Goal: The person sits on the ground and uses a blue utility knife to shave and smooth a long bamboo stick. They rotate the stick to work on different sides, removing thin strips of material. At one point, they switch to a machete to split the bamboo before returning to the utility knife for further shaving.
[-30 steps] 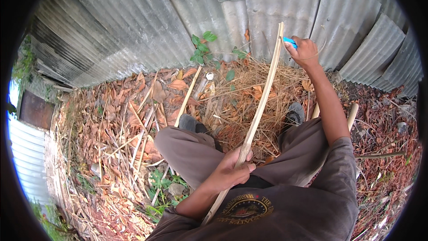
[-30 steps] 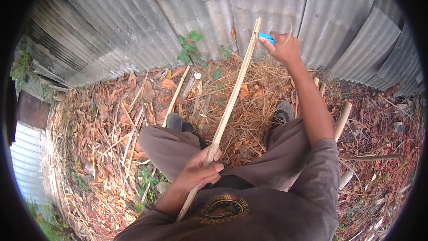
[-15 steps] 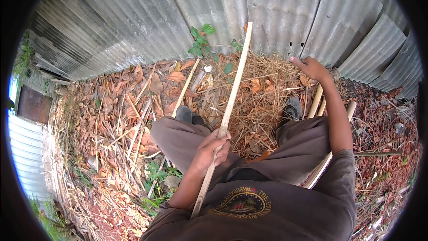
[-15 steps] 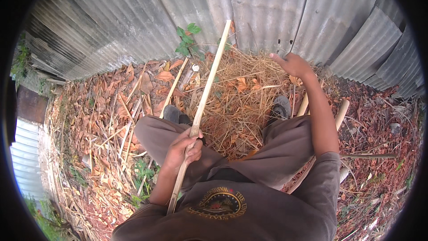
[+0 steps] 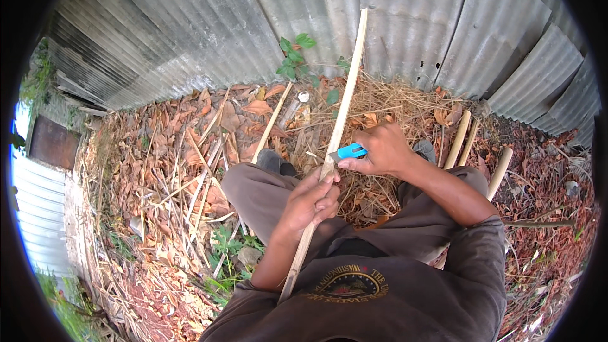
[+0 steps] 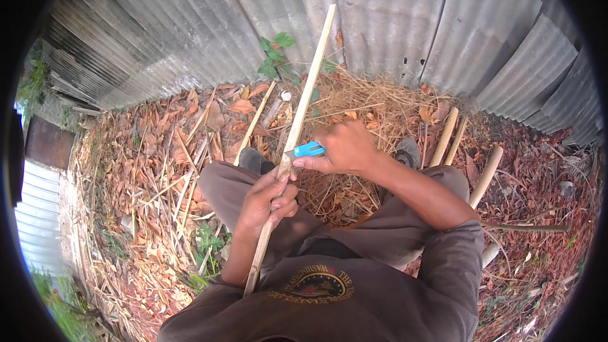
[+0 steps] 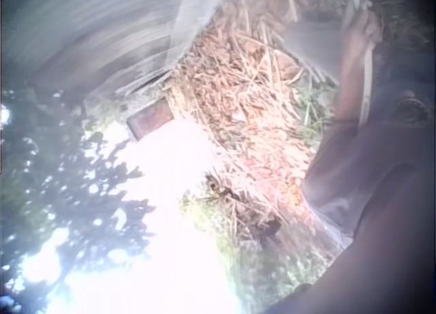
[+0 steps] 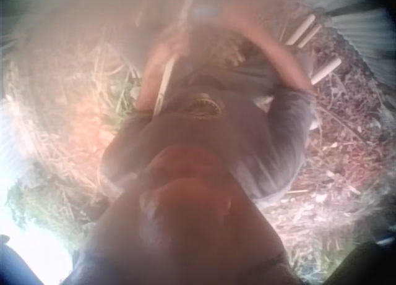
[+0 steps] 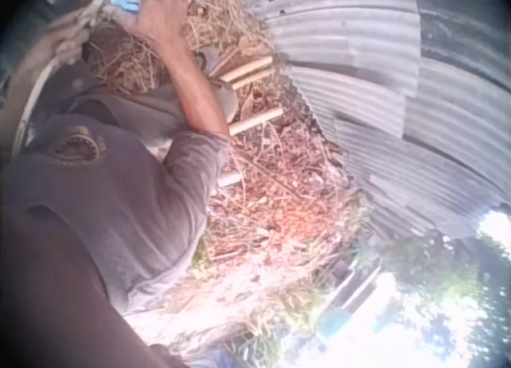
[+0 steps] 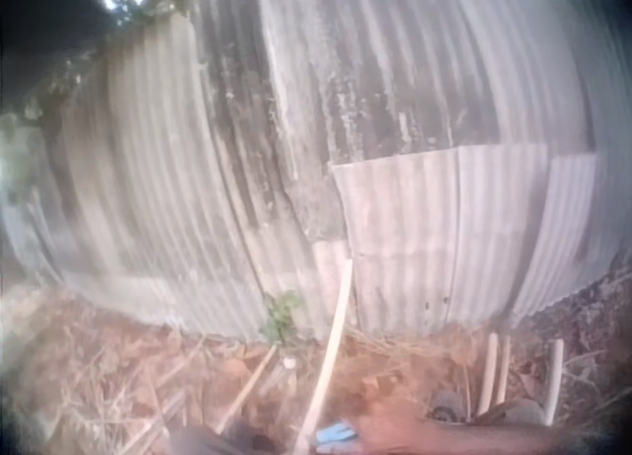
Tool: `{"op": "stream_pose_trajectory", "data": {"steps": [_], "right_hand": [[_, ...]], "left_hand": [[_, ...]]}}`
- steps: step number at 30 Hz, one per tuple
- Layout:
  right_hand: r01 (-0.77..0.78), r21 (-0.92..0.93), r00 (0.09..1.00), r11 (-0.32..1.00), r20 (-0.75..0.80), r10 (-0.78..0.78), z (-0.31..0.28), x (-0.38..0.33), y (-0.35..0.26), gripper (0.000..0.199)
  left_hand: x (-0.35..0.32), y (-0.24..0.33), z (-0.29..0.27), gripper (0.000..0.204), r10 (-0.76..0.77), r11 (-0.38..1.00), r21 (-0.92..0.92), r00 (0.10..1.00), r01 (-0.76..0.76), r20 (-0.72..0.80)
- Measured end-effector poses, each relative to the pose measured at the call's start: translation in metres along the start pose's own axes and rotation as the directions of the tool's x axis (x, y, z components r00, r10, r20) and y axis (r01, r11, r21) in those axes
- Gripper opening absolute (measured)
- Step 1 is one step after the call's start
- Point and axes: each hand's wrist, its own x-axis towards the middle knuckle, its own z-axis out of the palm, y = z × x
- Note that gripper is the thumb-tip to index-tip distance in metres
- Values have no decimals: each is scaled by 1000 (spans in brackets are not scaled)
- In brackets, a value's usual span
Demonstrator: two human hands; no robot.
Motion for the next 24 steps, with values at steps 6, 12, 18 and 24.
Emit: {"op": "stream_pose_trajectory", "data": {"steps": [6,12,18,24], "right_hand": [[-11,-120,998,993,-66,3,-1,2,12,64],[-287,-149,956,946,-113,272,-13,14,52,74],[-130,-141,991,981,-1,131,-3,7,10,72],[-45,-107,995,993,-91,36,-3,13,26,64]], "left_hand": [[2,-1,3,21,-56,987,-151,998,62,42],[3,-6,11,21,-122,978,-169,992,126,37],[3,-1,0,21,-64,991,-120,998,64,10],[2,2,10,19,-50,996,-75,999,49,-11]]}}
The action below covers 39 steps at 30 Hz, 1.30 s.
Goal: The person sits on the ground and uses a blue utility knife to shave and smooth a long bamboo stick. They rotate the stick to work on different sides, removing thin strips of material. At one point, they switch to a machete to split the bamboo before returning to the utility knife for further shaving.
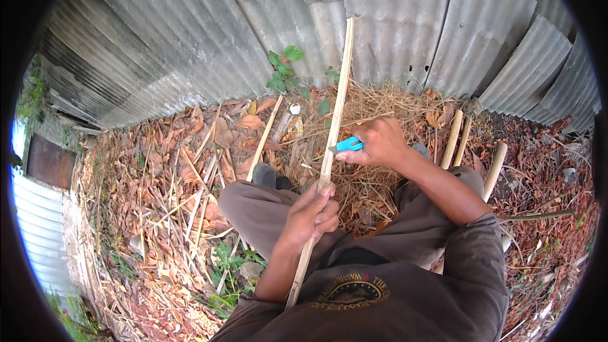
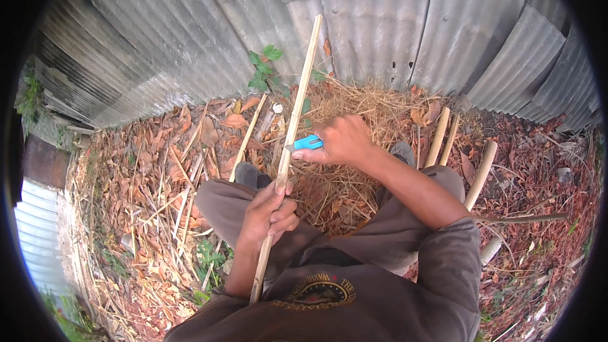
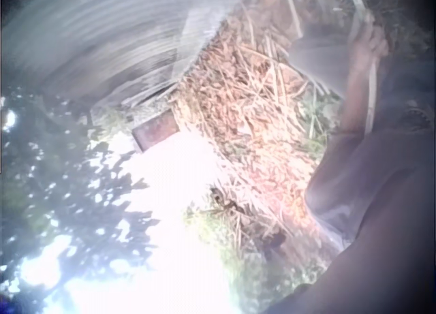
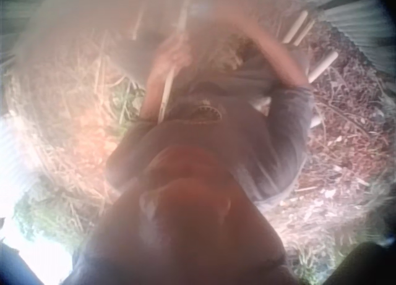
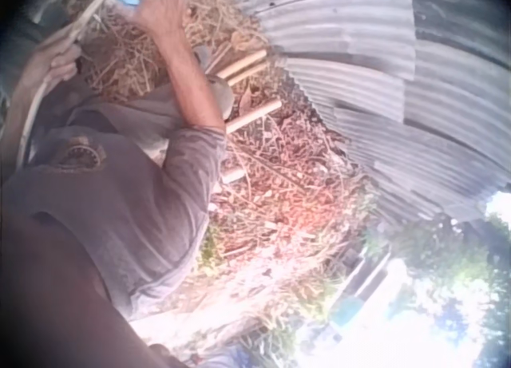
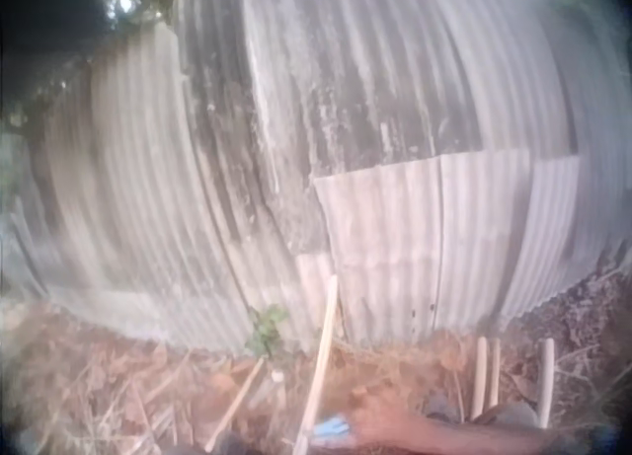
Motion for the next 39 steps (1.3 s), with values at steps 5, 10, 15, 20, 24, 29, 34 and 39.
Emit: {"op": "stream_pose_trajectory", "data": {"steps": [5,10,15,20,24,29,34,39], "right_hand": [[34,-38,988,999,-148,-39,-2,8,11,64],[-247,-155,964,957,-135,227,-28,19,64,69],[-296,-105,943,950,-191,272,-26,22,76,73],[-497,-114,842,860,-303,446,-59,24,121,75],[-560,-171,813,810,-301,499,-72,18,147,79],[-922,139,311,361,-290,905,-76,-26,244,95],[-903,166,363,397,-198,910,-88,-65,262,94],[-689,185,701,701,-76,709,-64,-18,147,86]], "left_hand": [[1,6,10,18,4,999,40,1000,-3,-27],[-3,-3,15,18,-65,998,30,996,63,54],[-8,-10,18,16,-60,997,62,995,55,80],[-20,-18,26,15,-133,989,78,980,122,145],[-28,-27,27,17,-167,983,108,973,152,157],[-68,-33,41,20,-327,934,244,902,262,280],[-60,-36,-3,26,-132,960,258,989,111,67],[-18,-9,-13,44,62,981,187,998,-57,-21]]}}
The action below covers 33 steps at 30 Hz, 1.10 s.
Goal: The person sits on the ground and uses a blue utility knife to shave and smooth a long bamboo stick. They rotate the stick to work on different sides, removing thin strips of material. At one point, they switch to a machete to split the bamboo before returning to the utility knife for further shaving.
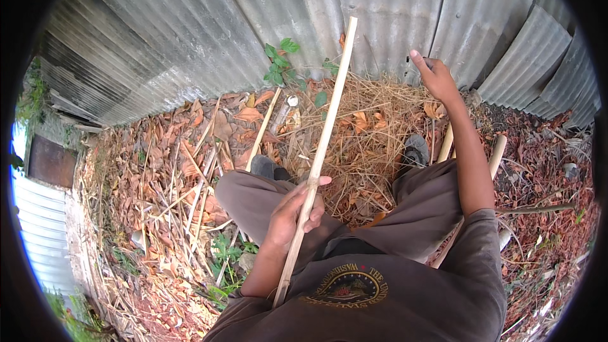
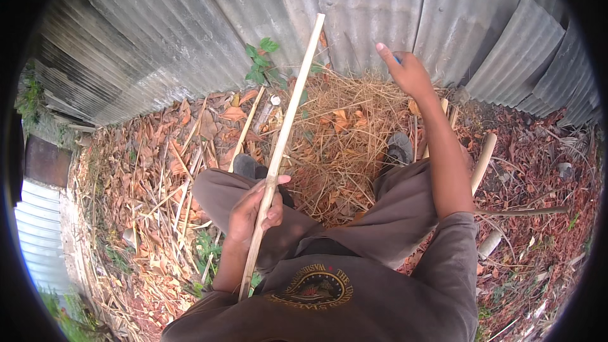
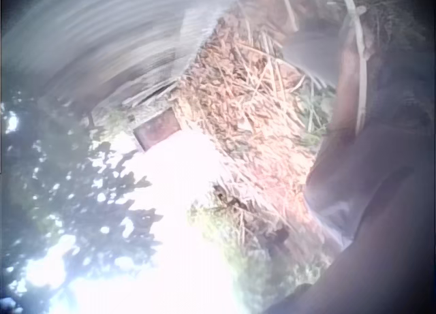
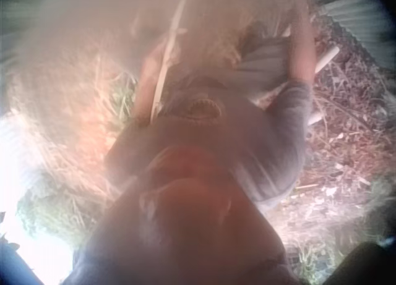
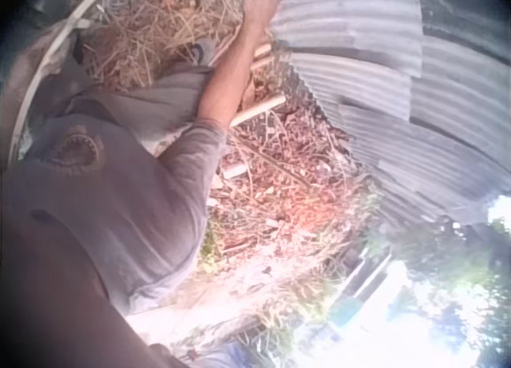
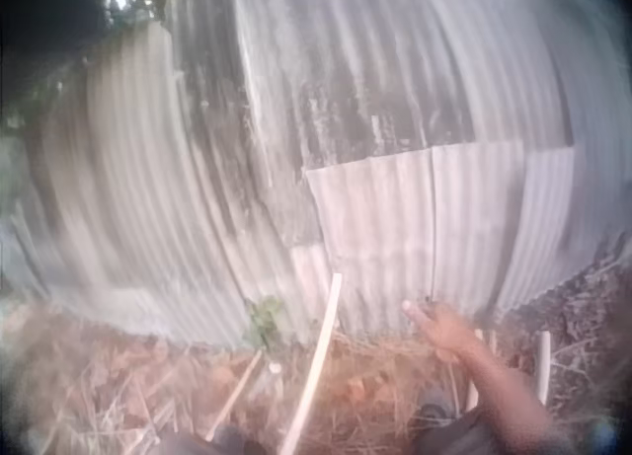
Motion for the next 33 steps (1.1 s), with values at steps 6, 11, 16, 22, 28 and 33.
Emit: {"op": "stream_pose_trajectory", "data": {"steps": [6,11,16,22,28,33], "right_hand": [[367,-18,913,930,200,-356,29,-77,-100,72],[631,-29,756,775,243,-607,60,-113,-117,64],[699,17,686,715,268,-676,74,-134,-130,67],[677,-85,733,731,174,-658,74,-110,-117,65],[676,-6,706,737,292,-645,78,-134,-127,65],[660,-21,706,751,360,-610,80,-137,-131,67]], "left_hand": [[-1,9,11,48,117,973,209,988,-95,-97],[0,8,9,51,183,946,299,969,-126,-168],[1,14,11,43,212,915,385,958,-125,-193],[6,10,7,37,152,933,352,969,-76,-194],[8,10,0,35,174,939,325,969,-110,-176],[9,10,-2,33,161,945,316,962,-86,-221]]}}
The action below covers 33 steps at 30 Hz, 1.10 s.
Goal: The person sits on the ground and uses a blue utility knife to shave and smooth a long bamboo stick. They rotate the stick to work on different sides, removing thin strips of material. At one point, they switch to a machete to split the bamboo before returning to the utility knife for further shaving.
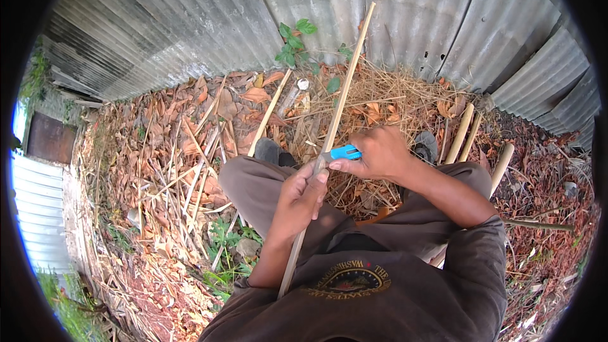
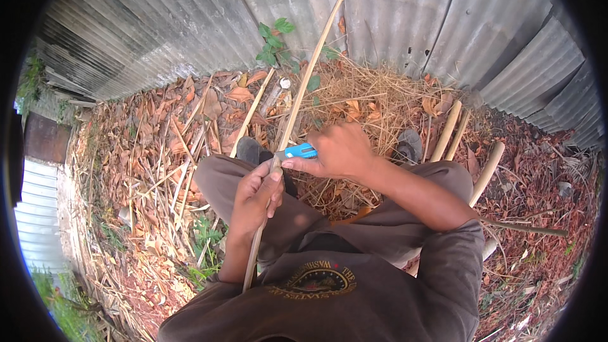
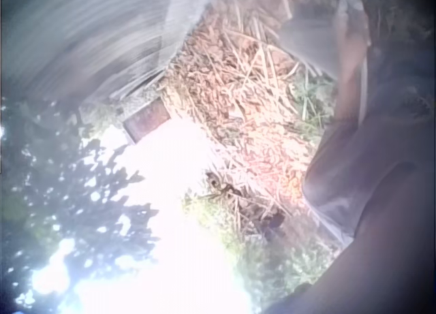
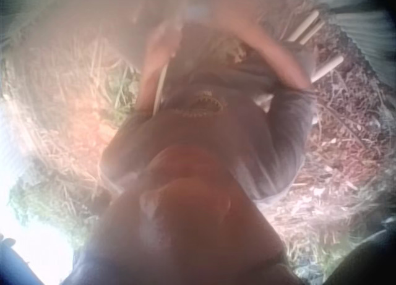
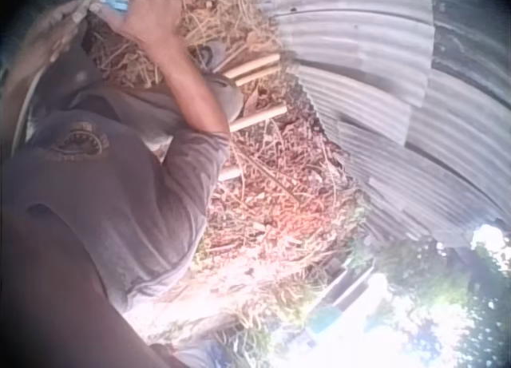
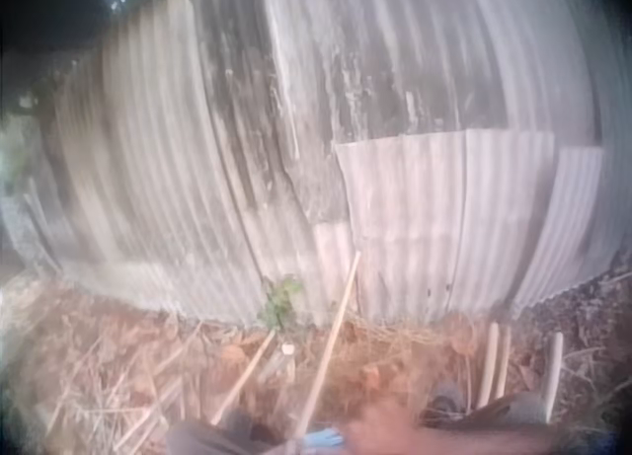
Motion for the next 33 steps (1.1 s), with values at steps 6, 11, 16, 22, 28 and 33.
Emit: {"op": "stream_pose_trajectory", "data": {"steps": [6,11,16,22,28,33], "right_hand": [[80,-2,997,997,-24,-80,7,0,0,67],[122,-119,977,985,-158,-140,7,4,15,73],[150,-123,965,981,-197,-173,4,14,26,68],[-59,-185,976,981,-215,19,0,23,52,64],[-185,-89,975,979,-143,172,9,26,56,67],[-128,-153,981,980,-164,103,5,26,66,71]], "left_hand": [[1,-4,-2,30,9,1000,13,1000,-9,11],[3,7,8,30,2,999,35,1000,-3,20],[4,3,7,31,30,1000,-12,999,-29,34],[1,6,4,34,46,997,55,998,-48,37],[-4,-1,1,36,27,997,74,999,-29,19],[-3,0,7,35,29,997,77,999,-31,30]]}}
